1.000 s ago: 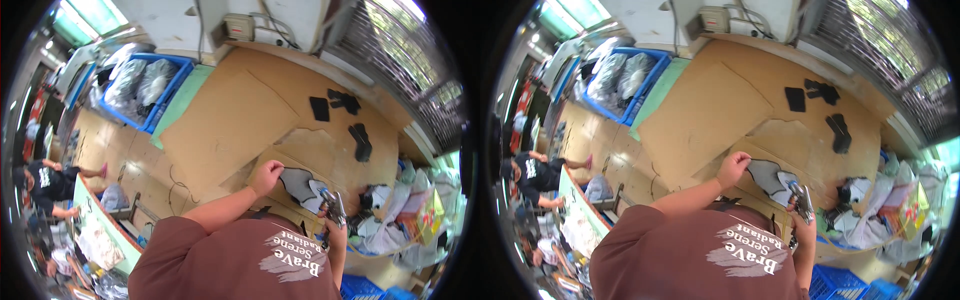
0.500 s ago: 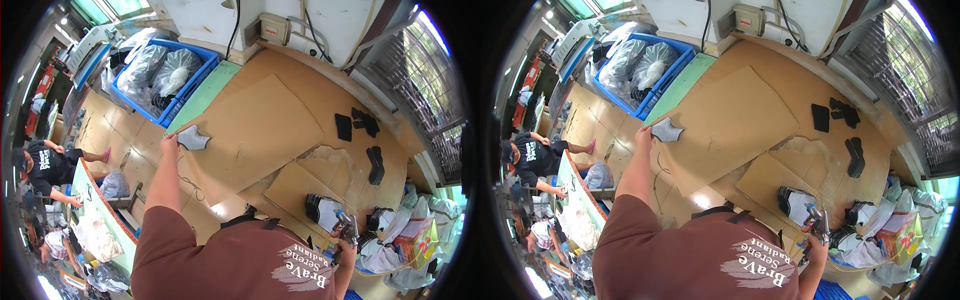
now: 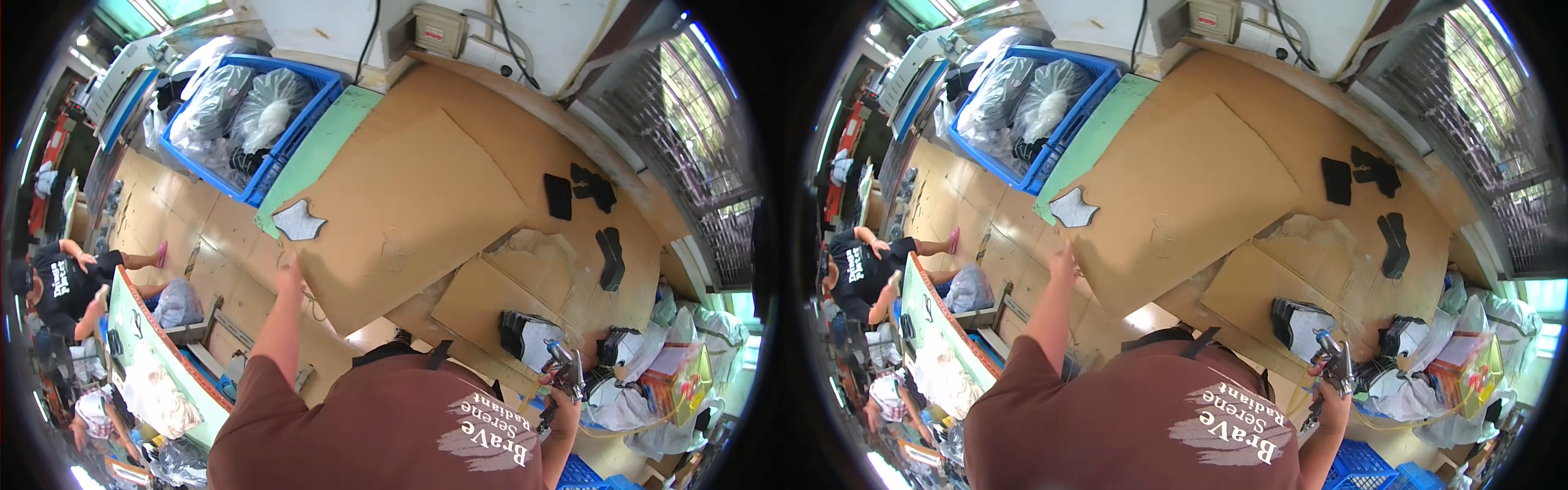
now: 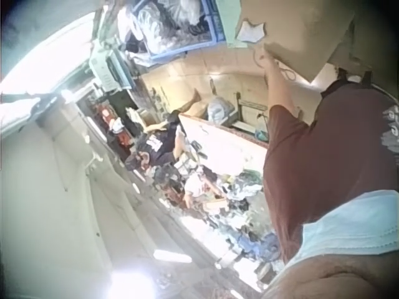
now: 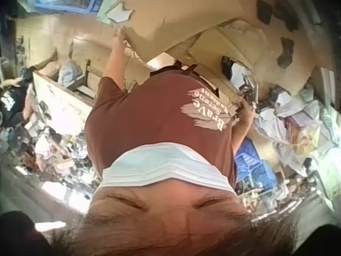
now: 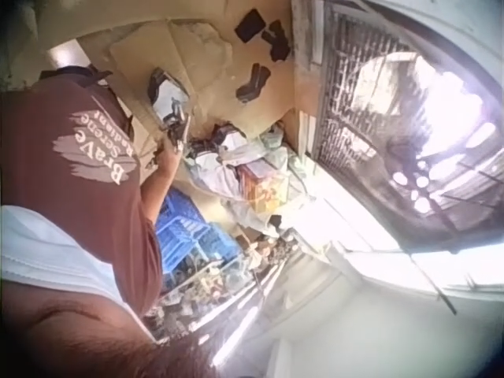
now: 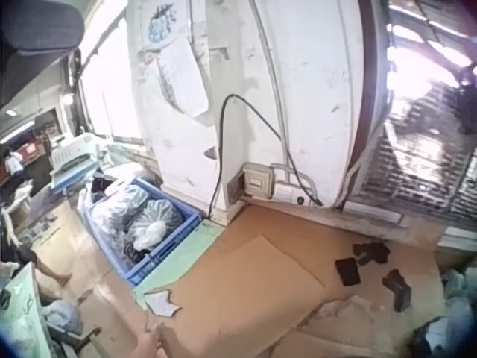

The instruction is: The recorder extracts shoe upper components from a plastic bag, organizes them into stacks, and then uses a spray adhesive gun to apply glue to the edges of the components.

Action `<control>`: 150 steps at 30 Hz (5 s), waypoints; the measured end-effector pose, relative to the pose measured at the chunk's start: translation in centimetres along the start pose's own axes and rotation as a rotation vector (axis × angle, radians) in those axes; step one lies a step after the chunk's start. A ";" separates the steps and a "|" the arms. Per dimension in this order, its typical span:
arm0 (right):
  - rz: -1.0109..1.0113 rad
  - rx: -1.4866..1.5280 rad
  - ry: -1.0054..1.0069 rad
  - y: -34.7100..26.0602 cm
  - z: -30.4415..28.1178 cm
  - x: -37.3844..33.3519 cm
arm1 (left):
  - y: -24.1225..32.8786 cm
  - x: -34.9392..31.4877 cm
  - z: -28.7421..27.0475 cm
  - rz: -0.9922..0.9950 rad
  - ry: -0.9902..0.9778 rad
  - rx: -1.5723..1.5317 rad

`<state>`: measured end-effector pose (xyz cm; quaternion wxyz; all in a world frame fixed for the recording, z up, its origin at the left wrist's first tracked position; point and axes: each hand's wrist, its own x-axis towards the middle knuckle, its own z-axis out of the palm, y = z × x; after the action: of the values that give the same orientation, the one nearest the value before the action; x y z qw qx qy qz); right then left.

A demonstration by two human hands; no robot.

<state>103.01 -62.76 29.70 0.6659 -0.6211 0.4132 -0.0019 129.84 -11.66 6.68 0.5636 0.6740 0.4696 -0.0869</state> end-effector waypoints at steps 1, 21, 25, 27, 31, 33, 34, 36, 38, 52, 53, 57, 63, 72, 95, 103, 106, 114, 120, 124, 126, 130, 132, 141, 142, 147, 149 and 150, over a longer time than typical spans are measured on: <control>-0.016 0.023 -0.019 0.0 0.1 0.0 | -1.4 -2.9 0.5 -0.014 -0.071 -0.100; -0.037 -0.072 -0.236 0.4 -0.6 1.4 | -7.3 -10.5 2.1 0.717 0.294 0.240; -0.048 -0.089 -0.246 0.5 -0.5 1.3 | 0.4 -24.0 11.7 0.901 -0.592 0.292; -0.059 -0.101 -0.253 0.5 -0.5 1.5 | 1.7 -30.5 16.1 0.805 -0.872 0.328; -0.063 -0.096 -0.291 0.3 -0.1 1.5 | -0.6 -33.2 21.8 0.837 -1.067 0.455; -0.087 -0.061 -0.277 0.3 0.3 1.5 | -1.1 -33.2 22.6 0.832 -1.081 0.489; -0.104 -0.065 -0.269 0.2 0.5 1.6 | -1.3 -33.2 22.7 0.740 -1.101 0.448; -0.118 -0.067 -0.257 0.5 0.4 1.8 | -1.7 -33.3 22.8 0.645 -1.123 0.410; -0.096 -0.111 -0.289 1.2 0.3 2.3 | -1.9 -33.4 22.7 0.609 -1.125 0.341; -0.142 -0.026 -0.273 1.1 1.4 2.5 | -1.7 -33.4 22.7 0.565 -1.138 0.343; -0.145 -0.028 -0.276 1.2 1.4 2.5 | -1.8 -33.2 22.7 0.574 -1.147 0.350; -0.064 -0.035 -0.286 0.8 1.2 2.4 | -1.8 -33.3 22.7 0.562 -1.147 0.351; -0.064 0.000 -0.209 1.0 0.3 2.1 | -1.9 -33.3 22.8 0.548 -1.141 0.321; -0.054 0.002 -0.087 1.9 -1.2 2.1 | -1.7 -33.1 22.9 0.559 -1.154 0.333; -0.086 0.007 -0.225 0.1 1.5 1.9 | 0.9 -4.2 -2.3 0.252 -0.017 -0.341; -0.067 -0.012 -0.235 -0.3 1.4 1.6 | 1.8 -0.7 -2.6 0.306 0.140 -0.118; -0.073 -0.006 -0.214 -0.3 1.3 1.1 | 1.0 0.7 -2.2 0.309 0.224 0.051; -0.024 -0.088 -0.199 0.9 1.1 1.3 | 1.7 -8.9 3.2 0.834 0.484 0.458; -0.115 0.029 -0.195 0.7 0.5 0.4 | -3.9 -0.5 2.6 0.375 0.472 0.045; -0.086 0.015 -0.198 0.9 0.3 0.6 | -2.6 0.9 0.3 0.194 0.295 -0.040; -0.082 0.030 -0.225 0.8 0.4 0.7 | -2.2 2.1 -1.1 0.183 0.349 -0.062; -0.095 0.018 -0.192 1.0 0.3 0.9 | 0.5 -0.3 0.4 0.216 0.283 -0.196; -0.095 -0.004 -0.191 0.8 0.5 0.9 | 1.7 -0.9 0.2 0.085 0.350 -0.112; -0.080 -0.006 -0.176 0.5 0.9 0.9 | 5.1 -4.5 1.1 0.173 0.192 -0.262; -0.083 -0.002 -0.169 0.6 0.9 0.9 | 5.7 -4.5 1.7 0.176 0.183 -0.261; -0.052 0.011 -0.146 0.6 0.9 0.7 | 11.6 -5.9 7.7 0.404 -0.230 -0.437; -0.039 -0.013 -0.144 0.5 0.9 0.6 | 13.7 -5.4 12.2 0.293 -0.346 -0.639; -0.042 -0.014 -0.136 0.3 0.9 0.4 | 15.0 -6.0 15.0 0.196 -0.404 -0.743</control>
<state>103.65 -62.18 29.11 0.6877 -0.6332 0.3540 0.0292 143.74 -26.37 15.52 0.8542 0.4360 0.2829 0.0118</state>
